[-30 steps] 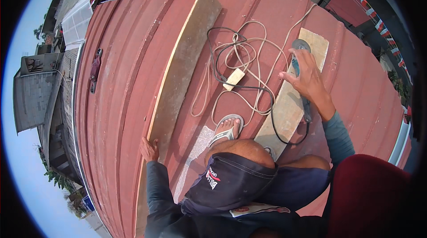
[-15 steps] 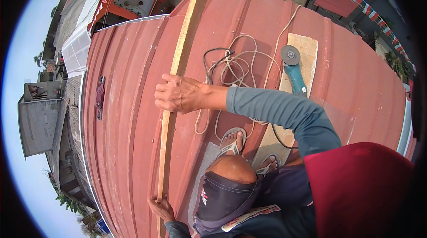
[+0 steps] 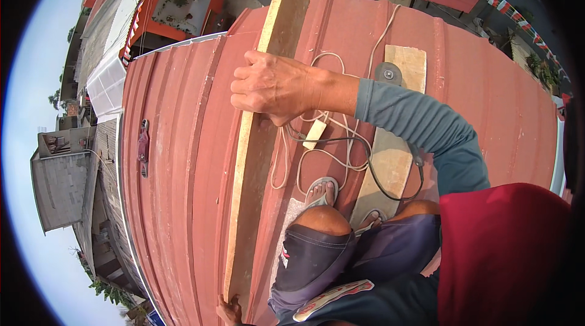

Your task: The person places a metal trim piece along the edge of a roof and uses an angle grinder to cut a strip of wood while working on the red metal roof surface.

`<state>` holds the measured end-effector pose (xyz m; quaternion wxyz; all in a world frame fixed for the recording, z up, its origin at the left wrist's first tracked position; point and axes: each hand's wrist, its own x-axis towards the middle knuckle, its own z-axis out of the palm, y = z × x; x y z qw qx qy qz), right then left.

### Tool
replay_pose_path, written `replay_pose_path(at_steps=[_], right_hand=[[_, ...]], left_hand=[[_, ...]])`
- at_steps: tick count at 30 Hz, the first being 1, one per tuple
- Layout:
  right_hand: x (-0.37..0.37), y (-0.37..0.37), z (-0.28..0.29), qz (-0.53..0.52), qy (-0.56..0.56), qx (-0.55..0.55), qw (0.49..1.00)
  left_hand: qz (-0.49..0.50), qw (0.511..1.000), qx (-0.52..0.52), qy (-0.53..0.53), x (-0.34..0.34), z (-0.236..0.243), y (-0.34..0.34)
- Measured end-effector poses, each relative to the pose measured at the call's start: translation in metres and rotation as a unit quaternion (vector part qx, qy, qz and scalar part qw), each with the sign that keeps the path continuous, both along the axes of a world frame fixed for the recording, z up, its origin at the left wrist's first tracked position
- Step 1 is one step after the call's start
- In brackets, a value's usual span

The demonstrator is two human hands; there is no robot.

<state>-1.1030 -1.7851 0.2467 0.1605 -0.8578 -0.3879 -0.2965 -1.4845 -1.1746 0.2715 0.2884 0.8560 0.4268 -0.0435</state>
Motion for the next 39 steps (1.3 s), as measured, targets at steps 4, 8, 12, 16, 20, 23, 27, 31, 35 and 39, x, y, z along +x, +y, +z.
replay_pose_path(at_steps=[4, 8, 12, 16, 20, 23, 27, 31, 35, 39], right_hand=[[0.010, -0.064, 0.053, -0.076, -0.031, -0.031, 0.996], [-0.006, -0.118, 0.113, -0.148, -0.097, -0.085, 0.980], [-0.037, -0.163, 0.142, -0.207, -0.109, -0.089, 0.968], [-0.096, -0.214, 0.156, -0.265, -0.102, -0.067, 0.956], [-0.168, -0.256, 0.155, -0.315, -0.090, -0.020, 0.945], [-0.232, -0.285, 0.155, -0.360, -0.076, 0.014, 0.930], [-0.313, -0.315, 0.152, -0.414, -0.062, 0.032, 0.908], [-0.417, -0.340, 0.145, -0.480, -0.048, -0.019, 0.876], [-0.511, -0.318, 0.143, -0.579, -0.026, 0.013, 0.815], [-0.593, -0.267, 0.132, -0.642, -0.035, 0.028, 0.766]], left_hand=[[-0.017, 1.000, -0.010, -0.010, 0.025, 0.017, 0.024], [-0.100, 0.994, 0.049, -0.017, 0.058, 0.048, 0.019], [-0.292, 0.920, 0.260, -0.002, 0.113, 0.124, -0.121], [-0.312, 0.898, 0.300, 0.074, 0.153, 0.166, -0.180], [-0.561, 0.744, 0.361, -0.024, 0.199, 0.198, -0.193], [-0.664, 0.637, 0.379, -0.104, 0.221, 0.221, -0.243], [-0.703, 0.580, 0.390, -0.131, 0.241, 0.250, -0.286], [-0.753, 0.484, 0.400, -0.197, 0.273, 0.265, -0.314], [-0.838, 0.352, 0.333, -0.252, 0.329, 0.268, -0.326], [-0.886, 0.283, 0.272, -0.246, 0.330, 0.277, -0.415]])
